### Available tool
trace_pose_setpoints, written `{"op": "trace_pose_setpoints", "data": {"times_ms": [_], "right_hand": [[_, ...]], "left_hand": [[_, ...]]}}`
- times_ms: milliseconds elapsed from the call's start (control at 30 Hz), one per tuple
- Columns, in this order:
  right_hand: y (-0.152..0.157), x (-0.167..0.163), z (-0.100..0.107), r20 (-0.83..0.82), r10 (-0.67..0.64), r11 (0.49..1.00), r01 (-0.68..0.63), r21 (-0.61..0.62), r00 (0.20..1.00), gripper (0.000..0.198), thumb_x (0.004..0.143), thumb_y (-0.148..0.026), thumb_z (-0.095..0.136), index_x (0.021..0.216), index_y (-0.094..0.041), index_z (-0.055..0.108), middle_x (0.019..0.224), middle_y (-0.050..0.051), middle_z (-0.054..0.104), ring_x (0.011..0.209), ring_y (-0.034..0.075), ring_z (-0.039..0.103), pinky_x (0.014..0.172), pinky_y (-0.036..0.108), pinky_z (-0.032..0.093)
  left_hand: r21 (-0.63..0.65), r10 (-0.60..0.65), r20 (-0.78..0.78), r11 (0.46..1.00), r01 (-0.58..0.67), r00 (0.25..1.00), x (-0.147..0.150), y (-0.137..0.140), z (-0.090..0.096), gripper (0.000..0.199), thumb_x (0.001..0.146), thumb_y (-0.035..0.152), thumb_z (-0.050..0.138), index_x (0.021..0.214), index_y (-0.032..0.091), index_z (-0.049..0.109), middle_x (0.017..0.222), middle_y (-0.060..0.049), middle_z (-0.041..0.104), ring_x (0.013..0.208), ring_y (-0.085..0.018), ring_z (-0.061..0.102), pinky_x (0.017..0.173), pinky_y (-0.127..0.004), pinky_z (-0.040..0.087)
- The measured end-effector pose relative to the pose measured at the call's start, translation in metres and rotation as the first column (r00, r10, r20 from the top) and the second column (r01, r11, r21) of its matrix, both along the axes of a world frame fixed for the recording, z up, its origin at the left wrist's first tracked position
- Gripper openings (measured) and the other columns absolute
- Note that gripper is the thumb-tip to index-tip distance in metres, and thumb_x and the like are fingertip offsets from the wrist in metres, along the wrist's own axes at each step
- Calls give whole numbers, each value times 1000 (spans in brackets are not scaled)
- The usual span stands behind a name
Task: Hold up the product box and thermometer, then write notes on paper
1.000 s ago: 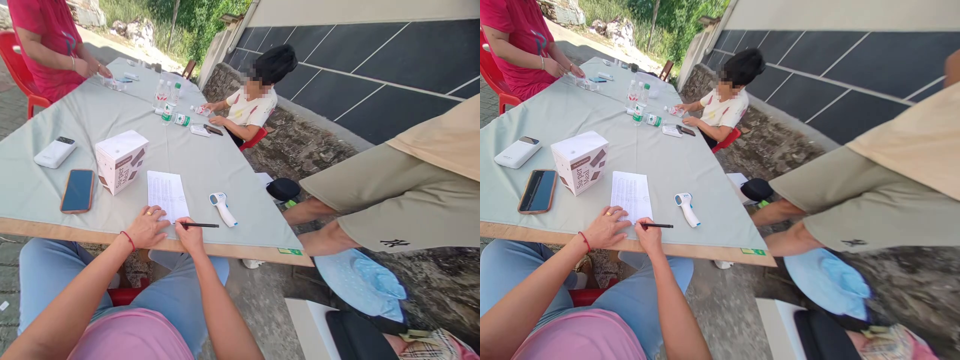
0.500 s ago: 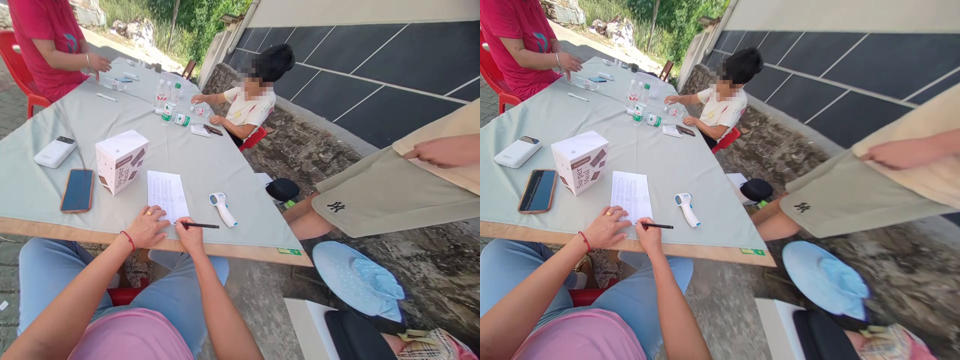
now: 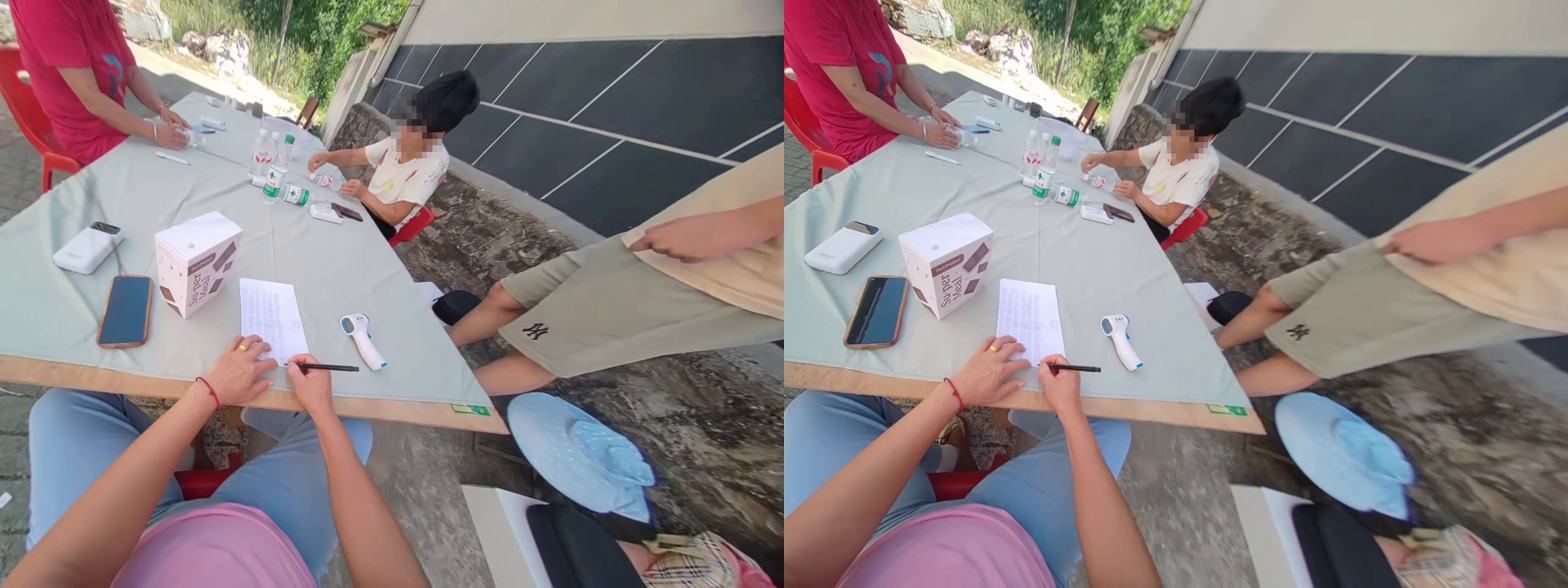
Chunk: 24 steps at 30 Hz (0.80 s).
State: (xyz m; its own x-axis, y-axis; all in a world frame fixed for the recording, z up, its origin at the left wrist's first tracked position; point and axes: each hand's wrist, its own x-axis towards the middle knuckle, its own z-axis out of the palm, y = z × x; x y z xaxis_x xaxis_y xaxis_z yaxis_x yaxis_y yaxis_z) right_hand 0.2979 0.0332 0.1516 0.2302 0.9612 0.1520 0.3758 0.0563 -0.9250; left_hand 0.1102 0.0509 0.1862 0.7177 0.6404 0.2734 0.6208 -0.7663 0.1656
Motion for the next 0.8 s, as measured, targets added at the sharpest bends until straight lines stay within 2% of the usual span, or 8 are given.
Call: {"op": "trace_pose_setpoints", "data": {"times_ms": [800], "right_hand": [[-2, -1, 2, 11, -32, 999, 32, -14, 999, 21, 66, -39, 51, 64, -20, 60, 57, -1, 58, 56, 15, 50, 57, 28, 43]], "left_hand": [[-13, 5, -10, 1000, -5, 1000, 0, 0, 1, 30, 89, 39, 54, 113, 24, 63, 125, -10, 57, 121, -30, 43, 99, -47, 33]]}}
